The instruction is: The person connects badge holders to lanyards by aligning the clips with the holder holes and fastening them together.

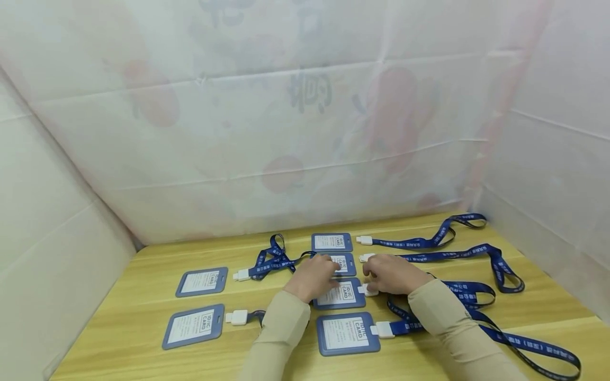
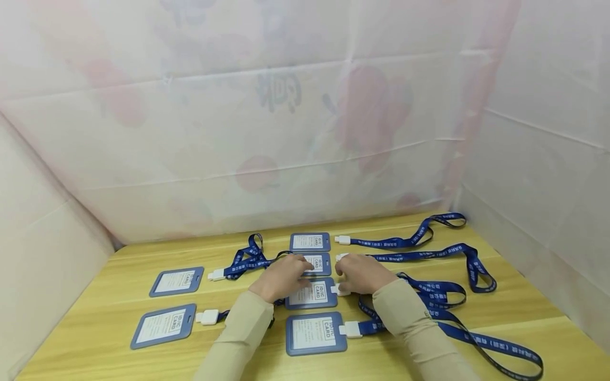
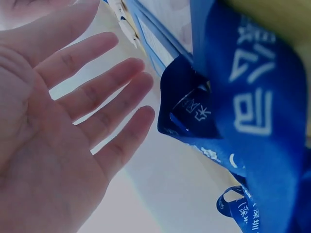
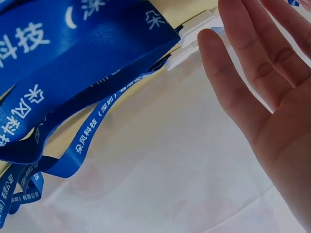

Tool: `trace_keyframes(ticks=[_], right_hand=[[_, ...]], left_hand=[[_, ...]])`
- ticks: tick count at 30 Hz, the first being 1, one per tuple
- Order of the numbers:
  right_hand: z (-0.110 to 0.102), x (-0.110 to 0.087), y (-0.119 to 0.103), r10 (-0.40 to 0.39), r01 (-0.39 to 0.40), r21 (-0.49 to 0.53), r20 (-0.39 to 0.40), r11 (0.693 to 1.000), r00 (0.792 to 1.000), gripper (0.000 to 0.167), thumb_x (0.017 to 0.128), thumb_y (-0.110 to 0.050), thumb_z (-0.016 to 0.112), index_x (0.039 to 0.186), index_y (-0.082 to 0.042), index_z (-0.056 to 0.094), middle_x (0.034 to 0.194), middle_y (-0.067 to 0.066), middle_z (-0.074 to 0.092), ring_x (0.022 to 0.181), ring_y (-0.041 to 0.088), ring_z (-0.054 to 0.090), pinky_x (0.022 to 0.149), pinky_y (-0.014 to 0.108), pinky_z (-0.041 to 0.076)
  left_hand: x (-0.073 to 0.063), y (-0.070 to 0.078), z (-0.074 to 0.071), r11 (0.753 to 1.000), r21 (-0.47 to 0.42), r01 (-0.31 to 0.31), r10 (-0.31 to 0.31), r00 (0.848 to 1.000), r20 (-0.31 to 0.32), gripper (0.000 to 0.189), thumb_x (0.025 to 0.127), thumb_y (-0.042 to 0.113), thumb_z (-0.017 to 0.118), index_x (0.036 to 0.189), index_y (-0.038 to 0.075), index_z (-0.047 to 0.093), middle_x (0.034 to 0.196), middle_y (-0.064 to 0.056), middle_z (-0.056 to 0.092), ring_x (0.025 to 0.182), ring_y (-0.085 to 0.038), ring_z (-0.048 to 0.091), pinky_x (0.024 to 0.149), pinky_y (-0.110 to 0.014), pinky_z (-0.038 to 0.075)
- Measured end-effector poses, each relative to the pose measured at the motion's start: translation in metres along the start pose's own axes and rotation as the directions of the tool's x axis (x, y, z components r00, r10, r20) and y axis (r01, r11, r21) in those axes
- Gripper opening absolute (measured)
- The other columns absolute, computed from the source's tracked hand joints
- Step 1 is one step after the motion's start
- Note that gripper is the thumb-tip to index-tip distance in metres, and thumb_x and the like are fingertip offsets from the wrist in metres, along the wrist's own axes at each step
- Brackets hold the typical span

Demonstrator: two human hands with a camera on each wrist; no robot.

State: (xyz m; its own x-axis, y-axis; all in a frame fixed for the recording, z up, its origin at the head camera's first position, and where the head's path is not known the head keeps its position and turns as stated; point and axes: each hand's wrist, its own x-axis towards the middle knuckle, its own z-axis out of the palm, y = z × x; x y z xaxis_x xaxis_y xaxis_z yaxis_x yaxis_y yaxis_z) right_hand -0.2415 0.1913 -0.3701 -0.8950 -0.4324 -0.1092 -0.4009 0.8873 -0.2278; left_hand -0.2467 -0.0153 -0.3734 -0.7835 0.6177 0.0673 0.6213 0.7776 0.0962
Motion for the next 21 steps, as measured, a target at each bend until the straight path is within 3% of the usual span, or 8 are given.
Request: trace_keyframes(ticks=[6,12,21], right_hand=[[-0.003,0.003,0.004,-0.056,0.054,-0.052,-0.036,0.997,0.998,0.016,0.087,-0.013,0.079,0.098,-0.002,0.075,0.086,0.002,0.065,0.071,0.015,0.052,0.068,0.035,0.052],[-0.006,0.004,0.006,-0.109,0.104,-0.098,-0.052,0.990,0.993,0.015,0.087,-0.013,0.080,0.096,-0.002,0.075,0.087,0.004,0.067,0.069,0.012,0.051,0.065,0.032,0.052],[-0.014,0.007,0.014,-0.069,0.066,-0.075,-0.030,0.995,0.997,0.019,0.085,-0.009,0.074,0.102,0.001,0.075,0.099,0.010,0.072,0.072,0.014,0.054,0.072,0.038,0.055]], left_hand=[[0.005,-0.003,-0.004,0.997,-0.072,0.011,-0.011,1.000,-0.001,0.031,0.093,0.021,0.076,0.122,0.011,0.074,0.118,-0.005,0.070,0.107,-0.018,0.067,0.089,-0.027,0.055],[0.007,-0.007,-0.004,0.998,-0.065,0.005,-0.006,1.000,-0.013,0.028,0.093,0.017,0.076,0.120,0.009,0.075,0.118,-0.005,0.071,0.107,-0.019,0.068,0.088,-0.028,0.057],[0.012,-0.019,-0.002,0.998,-0.018,0.057,-0.057,0.998,0.009,0.023,0.090,0.018,0.079,0.112,0.011,0.078,0.110,-0.003,0.075,0.092,-0.016,0.070,0.077,-0.031,0.059]])
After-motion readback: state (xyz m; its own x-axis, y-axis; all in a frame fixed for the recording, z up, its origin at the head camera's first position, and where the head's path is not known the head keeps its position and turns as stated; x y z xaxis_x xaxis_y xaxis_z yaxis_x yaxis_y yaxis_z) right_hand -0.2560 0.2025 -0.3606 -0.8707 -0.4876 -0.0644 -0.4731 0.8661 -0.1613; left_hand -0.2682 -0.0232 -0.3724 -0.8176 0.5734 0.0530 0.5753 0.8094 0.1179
